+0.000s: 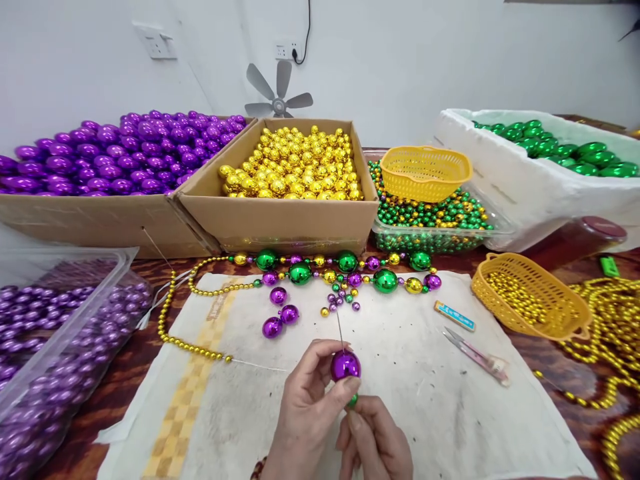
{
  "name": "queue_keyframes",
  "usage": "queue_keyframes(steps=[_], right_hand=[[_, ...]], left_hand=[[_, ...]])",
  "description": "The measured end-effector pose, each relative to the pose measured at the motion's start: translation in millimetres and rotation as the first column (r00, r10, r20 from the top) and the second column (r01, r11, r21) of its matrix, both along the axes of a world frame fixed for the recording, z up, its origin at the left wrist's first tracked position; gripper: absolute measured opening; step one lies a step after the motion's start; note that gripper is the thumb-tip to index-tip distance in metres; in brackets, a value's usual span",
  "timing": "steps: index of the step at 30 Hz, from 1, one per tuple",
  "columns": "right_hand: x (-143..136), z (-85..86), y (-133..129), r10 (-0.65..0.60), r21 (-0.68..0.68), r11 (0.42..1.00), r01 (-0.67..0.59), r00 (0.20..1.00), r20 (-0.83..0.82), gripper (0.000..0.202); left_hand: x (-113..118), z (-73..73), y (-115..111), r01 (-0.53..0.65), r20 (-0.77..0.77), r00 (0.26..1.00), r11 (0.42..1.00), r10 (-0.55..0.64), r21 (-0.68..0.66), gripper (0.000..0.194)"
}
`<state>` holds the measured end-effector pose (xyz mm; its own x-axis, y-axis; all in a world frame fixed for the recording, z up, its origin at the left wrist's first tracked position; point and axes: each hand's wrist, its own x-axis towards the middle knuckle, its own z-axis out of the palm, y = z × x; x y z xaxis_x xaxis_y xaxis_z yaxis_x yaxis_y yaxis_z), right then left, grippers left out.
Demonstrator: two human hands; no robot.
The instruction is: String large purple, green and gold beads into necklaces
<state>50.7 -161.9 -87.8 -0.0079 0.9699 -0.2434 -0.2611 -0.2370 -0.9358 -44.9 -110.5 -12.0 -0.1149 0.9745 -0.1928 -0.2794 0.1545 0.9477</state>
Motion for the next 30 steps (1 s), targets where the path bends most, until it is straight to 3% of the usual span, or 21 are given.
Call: queue_keyframes(steps=[5,10,14,16,18,20,23,26,28,30], right_hand=[[16.9,0.2,13.9,0.056,-0.032,0.998,-0.057,0.998,-0.042,0.035],[31.5,2.0,17.1,0.072,-0.078,0.993,-0.083,0.988,-0.138,0.040],[41.6,5.5,21.5,-0.016,-0.178,0.984,-0.010,0.990,-0.141,0.035],[47.9,5.5,24.1,-0.068,-0.170,0.984,0.047,0.991,-0.116,0.035],[54.6,4.5,25.7,-0.102,-0.144,0.986,0.090,0.991,-0.084,0.033],[60.7,2.9,25.8,-0.114,-0.134,0.985,0.105,0.992,-0.060,0.033],[67.2,0.4,23.4,-0.107,-0.146,0.984,0.099,0.993,-0.049,0.035],[70.1,-2.1,20.3,-0.109,-0.155,0.983,0.101,0.993,-0.044,0.037],[70.7,-3.9,18.7,-0.097,-0.155,0.984,0.090,0.995,-0.038,0.038],[70.7,-5.9,17.4,-0.075,-0.155,0.985,0.070,0.997,-0.026,0.039]], left_hand=[[-7.6,-14.0,5.8,0.146,-0.148,0.977,0.988,-0.152,-0.050,0.034],[3.4,-16.4,17.5,0.180,-0.130,0.973,0.980,-0.190,-0.089,0.036],[13.5,-16.1,19.3,0.261,-0.199,0.942,0.962,-0.271,-0.074,0.037],[11.2,-14.8,24.5,0.321,-0.281,0.904,0.945,-0.324,-0.056,0.038],[3.3,-13.6,37.3,0.312,-0.421,0.859,0.950,-0.291,-0.018,0.035],[-7.3,-14.3,56.0,0.271,-0.639,0.750,0.961,-0.171,0.061,0.030],[-20.0,-20.9,82.3,0.292,-0.906,0.421,0.951,-0.031,0.103,0.025],[-22.4,-31.6,92.9,0.306,-0.990,0.138,0.952,-0.023,0.020,0.026],[-20.2,-38.1,92.8,0.296,-0.999,0.022,0.955,-0.037,-0.029,0.024],[-17.9,-42.7,91.2,0.286,-0.998,-0.042,0.957,-0.047,-0.057,0.021]])
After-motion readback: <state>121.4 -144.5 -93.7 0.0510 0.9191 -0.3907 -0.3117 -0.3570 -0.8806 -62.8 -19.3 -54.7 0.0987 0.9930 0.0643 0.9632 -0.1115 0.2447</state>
